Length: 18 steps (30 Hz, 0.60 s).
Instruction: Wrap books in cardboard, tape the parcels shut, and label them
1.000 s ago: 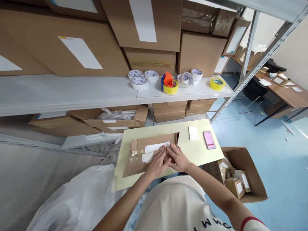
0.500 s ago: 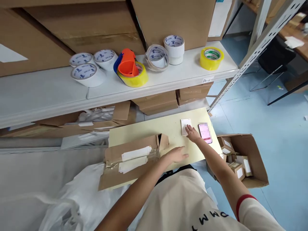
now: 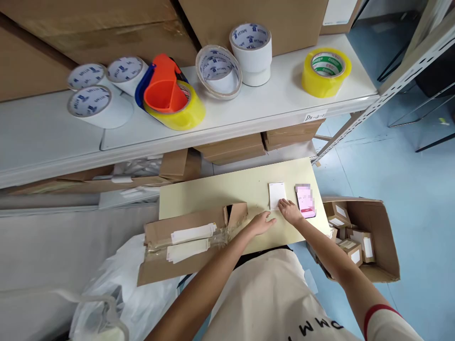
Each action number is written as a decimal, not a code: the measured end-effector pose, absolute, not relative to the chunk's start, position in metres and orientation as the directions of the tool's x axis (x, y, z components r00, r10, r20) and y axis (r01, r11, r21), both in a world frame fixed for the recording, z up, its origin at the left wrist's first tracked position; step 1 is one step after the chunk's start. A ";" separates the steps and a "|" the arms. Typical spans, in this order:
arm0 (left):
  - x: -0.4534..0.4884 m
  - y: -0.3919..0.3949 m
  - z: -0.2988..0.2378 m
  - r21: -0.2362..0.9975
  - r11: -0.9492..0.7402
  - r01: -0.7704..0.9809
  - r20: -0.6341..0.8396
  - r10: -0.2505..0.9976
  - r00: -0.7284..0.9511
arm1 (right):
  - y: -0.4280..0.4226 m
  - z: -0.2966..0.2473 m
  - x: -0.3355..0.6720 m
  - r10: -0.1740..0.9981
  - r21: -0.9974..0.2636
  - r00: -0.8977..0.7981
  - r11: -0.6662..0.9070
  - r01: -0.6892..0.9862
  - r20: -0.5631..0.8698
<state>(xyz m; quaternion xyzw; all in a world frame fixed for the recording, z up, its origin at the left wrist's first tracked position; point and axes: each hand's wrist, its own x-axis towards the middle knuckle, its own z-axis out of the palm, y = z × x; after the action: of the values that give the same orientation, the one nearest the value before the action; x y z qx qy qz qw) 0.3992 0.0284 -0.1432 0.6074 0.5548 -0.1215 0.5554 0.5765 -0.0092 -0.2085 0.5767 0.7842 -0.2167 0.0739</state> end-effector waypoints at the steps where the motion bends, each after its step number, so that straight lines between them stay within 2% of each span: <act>1: 0.401 0.030 -0.147 0.551 0.284 0.784 -0.764 0.549 0.338 | -0.007 -0.208 0.579 0.869 -0.263 -0.326 0.238 0.935 -0.373; 8: 0.407 0.042 -0.154 0.569 0.534 0.625 -0.796 0.547 0.258 | 0.001 -0.201 0.594 0.887 -0.322 -0.334 0.229 0.918 -0.320; 11: 0.412 0.045 -0.154 0.556 0.704 0.442 -0.825 0.531 0.193 | -0.004 -0.197 0.597 0.902 -0.336 -0.334 0.236 0.912 -0.273; 13: 0.417 0.047 -0.155 0.546 0.792 0.274 -0.837 0.525 0.153 | -0.010 -0.196 0.597 0.919 -0.361 -0.341 0.256 0.897 -0.197; 15: 0.422 0.048 -0.157 0.549 0.814 0.189 -0.836 0.530 0.145 | -0.018 -0.195 0.594 0.942 -0.427 -0.330 0.276 0.861 -0.057; 16: 0.423 0.049 -0.158 0.557 0.811 0.178 -0.830 0.537 0.150 | -0.022 -0.196 0.592 0.957 -0.477 -0.290 0.266 0.838 0.024; 18: 0.425 0.048 -0.160 0.577 0.800 0.163 -0.816 0.558 0.152 | -0.029 -0.197 0.586 0.986 -0.616 -0.100 0.160 0.771 0.131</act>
<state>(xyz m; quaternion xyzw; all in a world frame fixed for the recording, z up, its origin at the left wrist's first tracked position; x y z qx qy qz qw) 0.4249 0.0482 -0.1601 0.2833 0.6360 0.1401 0.7040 0.5861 -0.0287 -0.1966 0.6157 0.7137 -0.2020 -0.2658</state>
